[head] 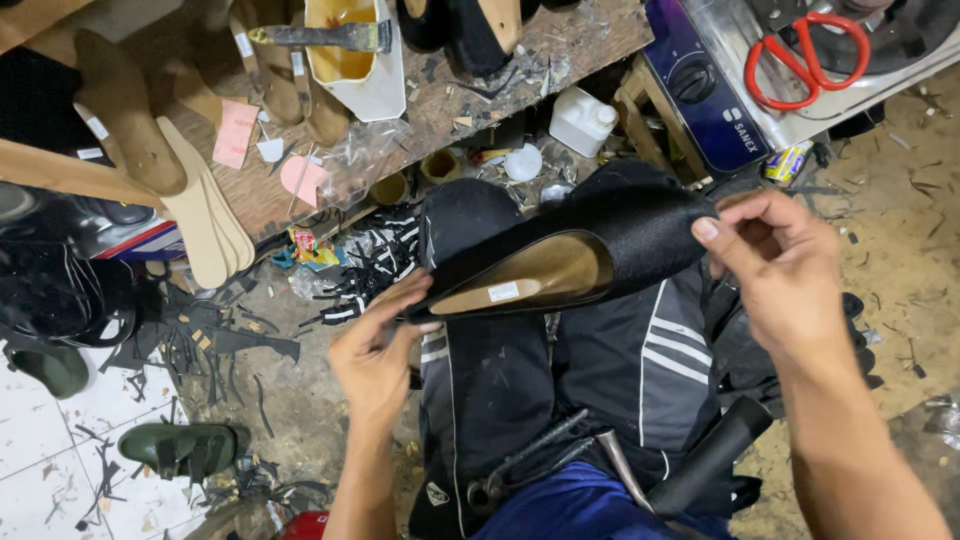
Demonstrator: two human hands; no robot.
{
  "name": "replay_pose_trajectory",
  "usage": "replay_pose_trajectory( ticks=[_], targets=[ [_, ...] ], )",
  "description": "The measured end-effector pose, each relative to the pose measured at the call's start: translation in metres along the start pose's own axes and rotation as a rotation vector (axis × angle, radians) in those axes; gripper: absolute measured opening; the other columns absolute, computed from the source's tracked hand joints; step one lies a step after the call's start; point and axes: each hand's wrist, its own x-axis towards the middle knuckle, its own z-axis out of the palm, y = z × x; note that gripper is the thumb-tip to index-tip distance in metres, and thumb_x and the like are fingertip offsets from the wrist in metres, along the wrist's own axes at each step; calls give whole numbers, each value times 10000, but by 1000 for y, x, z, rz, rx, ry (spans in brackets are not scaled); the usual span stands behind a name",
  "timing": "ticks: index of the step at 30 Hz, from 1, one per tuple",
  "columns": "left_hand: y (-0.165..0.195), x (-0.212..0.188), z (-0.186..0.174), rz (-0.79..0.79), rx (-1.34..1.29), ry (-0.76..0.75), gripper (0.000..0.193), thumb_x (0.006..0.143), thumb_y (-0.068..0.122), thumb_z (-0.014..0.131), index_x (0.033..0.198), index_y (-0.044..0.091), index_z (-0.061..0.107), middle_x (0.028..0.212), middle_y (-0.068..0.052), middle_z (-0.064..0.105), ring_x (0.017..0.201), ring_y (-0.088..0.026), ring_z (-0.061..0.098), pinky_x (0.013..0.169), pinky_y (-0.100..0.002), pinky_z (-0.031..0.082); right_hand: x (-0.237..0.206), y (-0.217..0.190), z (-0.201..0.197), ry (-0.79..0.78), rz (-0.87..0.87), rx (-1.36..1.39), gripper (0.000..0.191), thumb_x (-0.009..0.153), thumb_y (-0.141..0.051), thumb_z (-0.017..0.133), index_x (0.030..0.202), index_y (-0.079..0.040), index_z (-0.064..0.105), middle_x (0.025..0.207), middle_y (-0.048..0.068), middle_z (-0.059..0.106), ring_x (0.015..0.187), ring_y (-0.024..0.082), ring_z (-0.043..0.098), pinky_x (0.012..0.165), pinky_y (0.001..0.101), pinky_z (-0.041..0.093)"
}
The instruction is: The person sits on the floor with a shoe on their lap, pulls and smooths the black fabric upper over the insole and last, then uses a hammer to tap and set the upper edges and uses pincers to grip and adjust the material, shaping the shoe upper over the sole.
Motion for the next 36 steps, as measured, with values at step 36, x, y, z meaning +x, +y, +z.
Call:
replay_pose_trajectory(
  ticks=[36],
  targets=[
    [11, -13, -1, 15, 20, 107, 389, 779, -248, 588, 1120, -97, 696, 1285, -239, 693, 1274, -319, 659, 1050, -429, 570, 16, -13, -6, -173, 150, -127, 135, 949, -65, 769, 915, -10, 651, 757, 55, 615, 593, 118, 545, 529, 294, 448]
  ],
)
